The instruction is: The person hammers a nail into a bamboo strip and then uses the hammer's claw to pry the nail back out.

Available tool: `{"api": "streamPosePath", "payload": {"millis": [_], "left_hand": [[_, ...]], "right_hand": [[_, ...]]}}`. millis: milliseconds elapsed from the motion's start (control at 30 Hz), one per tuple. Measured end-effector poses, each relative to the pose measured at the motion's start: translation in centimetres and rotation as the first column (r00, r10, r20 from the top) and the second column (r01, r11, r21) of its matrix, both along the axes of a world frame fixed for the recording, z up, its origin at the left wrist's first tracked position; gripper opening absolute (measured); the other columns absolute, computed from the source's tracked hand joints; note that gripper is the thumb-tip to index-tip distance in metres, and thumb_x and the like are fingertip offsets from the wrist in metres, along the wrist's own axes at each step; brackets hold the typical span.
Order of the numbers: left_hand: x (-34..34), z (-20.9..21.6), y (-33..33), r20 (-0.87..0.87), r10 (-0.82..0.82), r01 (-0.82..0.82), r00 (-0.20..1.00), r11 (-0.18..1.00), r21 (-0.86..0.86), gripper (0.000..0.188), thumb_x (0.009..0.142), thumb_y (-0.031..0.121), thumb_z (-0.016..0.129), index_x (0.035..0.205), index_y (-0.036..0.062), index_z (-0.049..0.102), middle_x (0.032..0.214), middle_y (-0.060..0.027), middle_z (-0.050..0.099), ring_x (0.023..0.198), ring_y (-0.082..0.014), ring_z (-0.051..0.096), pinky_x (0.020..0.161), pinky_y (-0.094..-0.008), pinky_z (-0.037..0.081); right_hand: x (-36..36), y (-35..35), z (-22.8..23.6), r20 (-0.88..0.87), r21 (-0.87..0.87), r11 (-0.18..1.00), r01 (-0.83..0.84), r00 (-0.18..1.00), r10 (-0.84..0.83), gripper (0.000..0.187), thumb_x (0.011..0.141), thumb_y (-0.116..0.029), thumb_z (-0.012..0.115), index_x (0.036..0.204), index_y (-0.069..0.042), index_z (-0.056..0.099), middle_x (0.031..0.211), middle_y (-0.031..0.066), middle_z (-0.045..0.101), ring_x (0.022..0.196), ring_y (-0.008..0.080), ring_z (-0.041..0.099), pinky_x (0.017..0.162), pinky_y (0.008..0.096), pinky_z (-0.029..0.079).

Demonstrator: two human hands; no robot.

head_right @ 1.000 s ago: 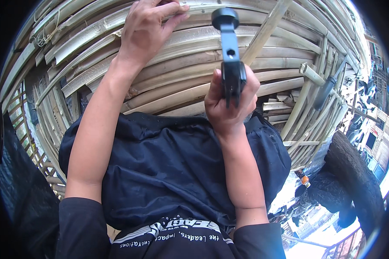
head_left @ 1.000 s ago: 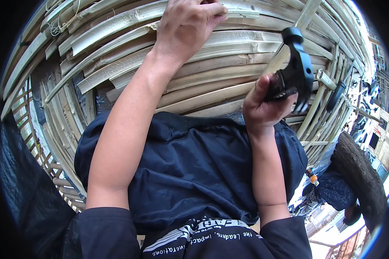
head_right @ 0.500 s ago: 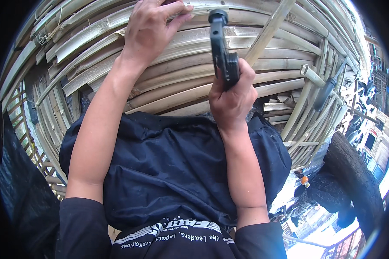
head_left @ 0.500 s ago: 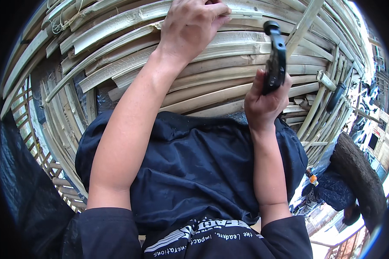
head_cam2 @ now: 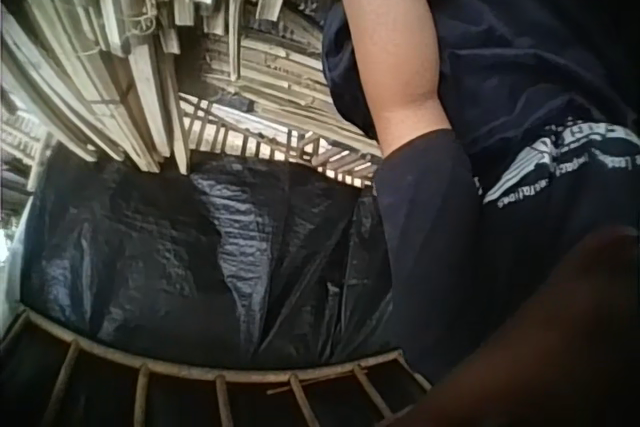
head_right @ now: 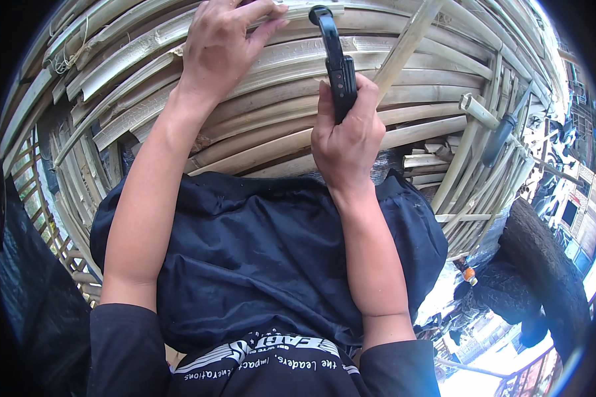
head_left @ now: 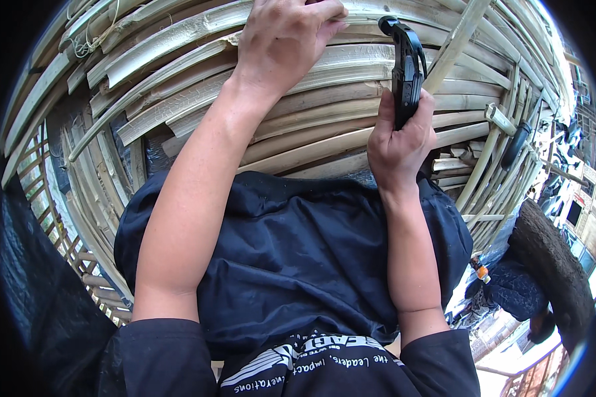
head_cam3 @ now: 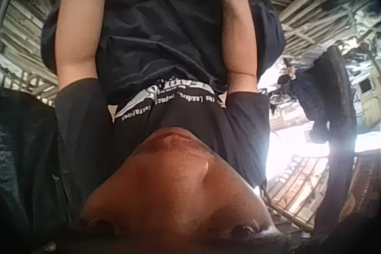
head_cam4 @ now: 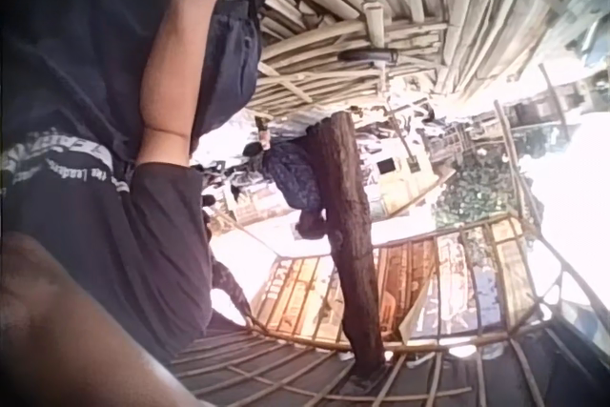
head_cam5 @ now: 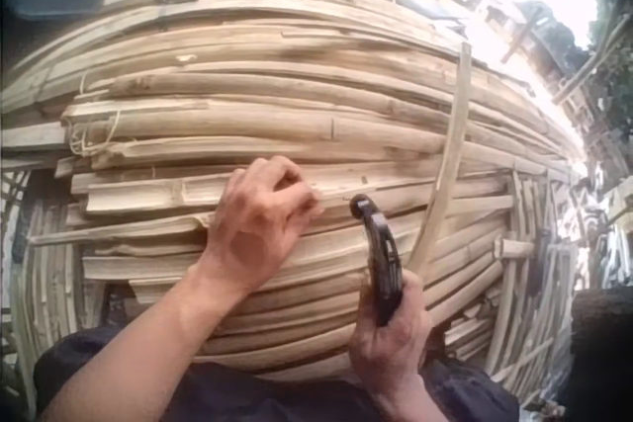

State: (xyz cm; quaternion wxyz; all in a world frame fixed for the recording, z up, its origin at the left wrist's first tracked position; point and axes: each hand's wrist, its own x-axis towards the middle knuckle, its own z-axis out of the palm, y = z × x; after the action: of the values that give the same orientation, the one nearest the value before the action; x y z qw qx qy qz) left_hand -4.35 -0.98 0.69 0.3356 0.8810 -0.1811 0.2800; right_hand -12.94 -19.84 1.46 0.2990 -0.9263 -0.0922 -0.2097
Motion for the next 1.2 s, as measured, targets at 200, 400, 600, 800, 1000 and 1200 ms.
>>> {"api": "streamPosePath", "payload": {"millis": [200, 400, 600, 800, 1000, 1200], "left_hand": [[0.1, 0.1, -0.1, 0.005, 0.005, -0.005, 1.0, 1.0, 0.018, 0.012, 0.085, 0.014, 0.078, 0.09, 0.0056, 0.071, 0.097, -0.0078, 0.065, 0.095, -0.0267, 0.063, 0.083, -0.0425, 0.048], [0.1, 0.1, -0.2, 0.01, 0.012, -0.013, 1.0, 0.999, 0.033, 0.012, 0.085, 0.013, 0.077, 0.091, 0.0054, 0.07, 0.098, -0.0079, 0.066, 0.095, -0.0268, 0.064, 0.083, -0.0424, 0.048], [0.2, 0.6, 0.1, 0.111, -0.035, 0.045, 0.993, 0.995, -0.089, 0.033, 0.086, 0.023, 0.079, 0.11, 0.003, 0.07, 0.102, -0.0137, 0.066, 0.096, -0.0291, 0.064, 0.081, -0.0414, 0.05], [-3.6, 8.6, -0.6, 0.248, -0.214, 0.214, 0.945, 0.976, 0.028, 0.024, 0.089, 0.024, 0.074, 0.108, 0.0089, 0.071, 0.107, -0.0071, 0.066, 0.101, -0.0239, 0.063, 0.089, -0.0421, 0.05], [-14.5, 21.6, -11.1, -0.112, -0.779, 0.773, 0.616, 0.572, 0.275, 0.01, 0.079, 0.018, 0.067, 0.082, 0.0083, 0.07, 0.083, -0.0044, 0.065, 0.08, -0.0217, 0.066, 0.078, -0.0348, 0.048], [-18.3, 21.5, -11.8, -0.152, -0.871, 0.858, 0.467, 0.405, 0.316, 0.009, 0.08, 0.015, 0.066, 0.084, 0.007, 0.069, 0.084, -0.0059, 0.065, 0.082, -0.0238, 0.065, 0.078, -0.0363, 0.048]], "right_hand": [[0.4, 0.2, 0.3, -0.096, -0.002, 0.999, 0.042, 0.994, -0.042, 0.025, 0.1, -0.016, 0.067, 0.114, -0.002, 0.053, 0.077, 0.02, 0.066, 0.07, 0.0419, 0.068, 0.061, 0.0465, 0.051], [0.4, 0.3, 0.2, -0.088, 0.005, 1.0, 0.026, 0.996, -0.026, 0.023, 0.101, -0.016, 0.066, 0.113, -0.002, 0.053, 0.077, 0.0211, 0.066, 0.071, 0.0446, 0.067, 0.061, 0.0489, 0.05], [0.5, 1.0, 0.5, -0.148, 0.055, 0.997, 0.045, 0.988, -0.037, 0.021, 0.1, -0.015, 0.065, 0.111, -0.002, 0.053, 0.078, 0.0239, 0.067, 0.073, 0.0472, 0.067, 0.061, 0.0518, 0.051], [0.0, 0.0, -0.4, -0.066, 0.023, 0.999, -0.032, 0.997, 0.033, 0.022, 0.101, -0.018, 0.062, 0.112, -0.002, 0.053, 0.079, 0.0252, 0.067, 0.074, 0.0485, 0.067, 0.063, 0.0543, 0.051], [0.2, 2.1, -0.7, -0.168, 0.11, 0.994, 0.026, 0.986, -0.007, 0.023, 0.102, -0.019, 0.062, 0.111, 0.0, 0.052, 0.079, 0.0281, 0.066, 0.075, 0.0512, 0.065, 0.064, 0.0576, 0.048], [0.1, 0.8, -0.6, -0.132, 0.004, 0.996, 0.087, 0.988, -0.086, 0.023, 0.102, -0.023, 0.062, 0.106, -0.003, 0.052, 0.075, 0.0255, 0.067, 0.071, 0.0504, 0.065, 0.06, 0.0568, 0.048]]}}
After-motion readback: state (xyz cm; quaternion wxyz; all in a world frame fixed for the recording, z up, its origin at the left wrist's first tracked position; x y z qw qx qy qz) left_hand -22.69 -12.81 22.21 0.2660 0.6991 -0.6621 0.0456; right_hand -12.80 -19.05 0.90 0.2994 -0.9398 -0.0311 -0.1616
